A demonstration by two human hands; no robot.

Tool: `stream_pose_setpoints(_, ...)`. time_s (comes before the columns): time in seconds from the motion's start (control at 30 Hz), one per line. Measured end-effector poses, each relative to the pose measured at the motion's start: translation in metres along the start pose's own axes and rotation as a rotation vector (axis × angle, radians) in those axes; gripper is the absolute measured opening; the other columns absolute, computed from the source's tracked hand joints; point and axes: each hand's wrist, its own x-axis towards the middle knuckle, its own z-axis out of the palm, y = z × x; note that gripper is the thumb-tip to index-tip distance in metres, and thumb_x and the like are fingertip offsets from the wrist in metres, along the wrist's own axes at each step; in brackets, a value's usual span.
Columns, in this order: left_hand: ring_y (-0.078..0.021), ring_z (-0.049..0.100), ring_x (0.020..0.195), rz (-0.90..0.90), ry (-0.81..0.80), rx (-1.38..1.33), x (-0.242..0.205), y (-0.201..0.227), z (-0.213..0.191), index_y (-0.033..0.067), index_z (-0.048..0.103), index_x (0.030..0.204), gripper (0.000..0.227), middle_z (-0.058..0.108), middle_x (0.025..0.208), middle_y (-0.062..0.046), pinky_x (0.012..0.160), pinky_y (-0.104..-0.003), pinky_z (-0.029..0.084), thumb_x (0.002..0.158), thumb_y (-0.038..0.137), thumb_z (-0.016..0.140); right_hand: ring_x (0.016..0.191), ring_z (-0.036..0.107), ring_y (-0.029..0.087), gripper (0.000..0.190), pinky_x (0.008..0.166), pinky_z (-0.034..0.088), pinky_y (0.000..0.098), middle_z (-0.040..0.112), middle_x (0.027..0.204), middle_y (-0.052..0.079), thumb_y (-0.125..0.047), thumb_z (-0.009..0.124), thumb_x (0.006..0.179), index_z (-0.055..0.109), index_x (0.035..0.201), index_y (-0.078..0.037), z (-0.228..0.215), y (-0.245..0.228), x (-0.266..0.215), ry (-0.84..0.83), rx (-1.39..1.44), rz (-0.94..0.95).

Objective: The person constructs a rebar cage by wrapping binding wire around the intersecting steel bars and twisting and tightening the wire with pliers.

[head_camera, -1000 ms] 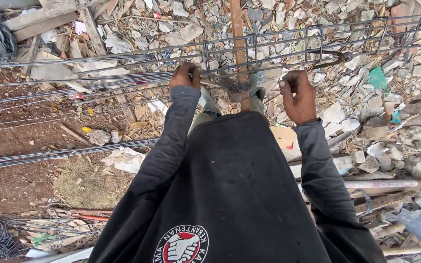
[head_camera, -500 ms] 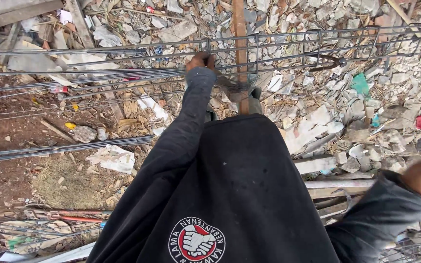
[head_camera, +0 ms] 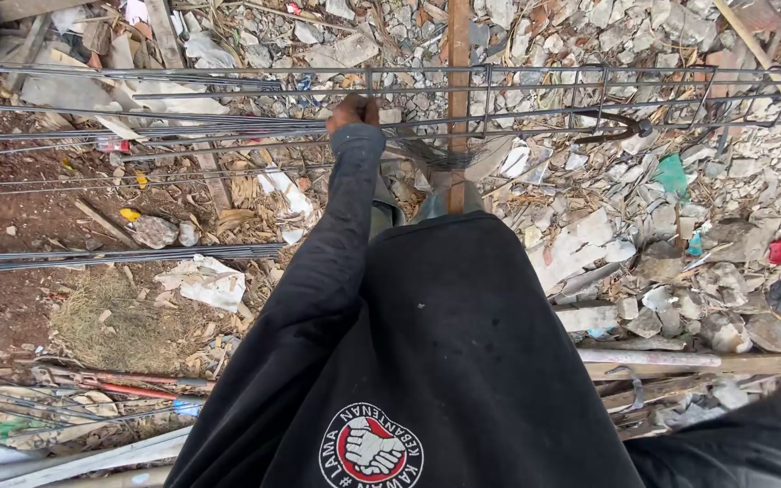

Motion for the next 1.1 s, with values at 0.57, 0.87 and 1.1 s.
stream_pose_setpoints(0.57,-0.0236,0.05,0.128,-0.133,-0.158,-0.686,-0.106,-0.108,0.071,0.0048,0.032,0.161,0.075,0.05,0.149,-0.016,0.111,-0.034,0.038,0.101,0.042,0.06,0.073,0.055,0.017,0.032,0.064,0.041,0.0328,0.064,0.088,0.011,-0.024,0.066,0.113,0.066,0.1,0.006,-0.061,0.109,-0.081,0.09,-0.295,0.094)
stream_pose_setpoints(0.87,-0.0409,0.068,0.112,-0.151,0.108,-0.3,-0.125,-0.005,0.105,-0.0079,0.042,0.139,0.074,0.053,0.135,-0.026,0.095,-0.047,0.061,0.095,0.047,0.064,0.072,0.057,0.014,0.027,0.065,0.044,0.0284,0.067,0.086,0.011,-0.018,0.066,0.11,0.063,0.101,0.007,-0.041,0.11,-0.117,-0.004,-0.113,0.088)
stream_pose_setpoints(1.1,-0.044,0.033,0.155,0.123,0.361,0.821,-0.141,0.002,0.152,0.0,0.031,0.157,0.078,0.047,0.16,-0.019,0.126,-0.066,0.019,0.104,0.054,0.045,0.074,0.059,0.014,0.022,0.067,0.046,0.0273,0.068,0.087,0.011,-0.012,0.067,0.109,0.063,0.101,0.007,-0.025,0.113,-0.124,-0.099,-0.053,0.091)
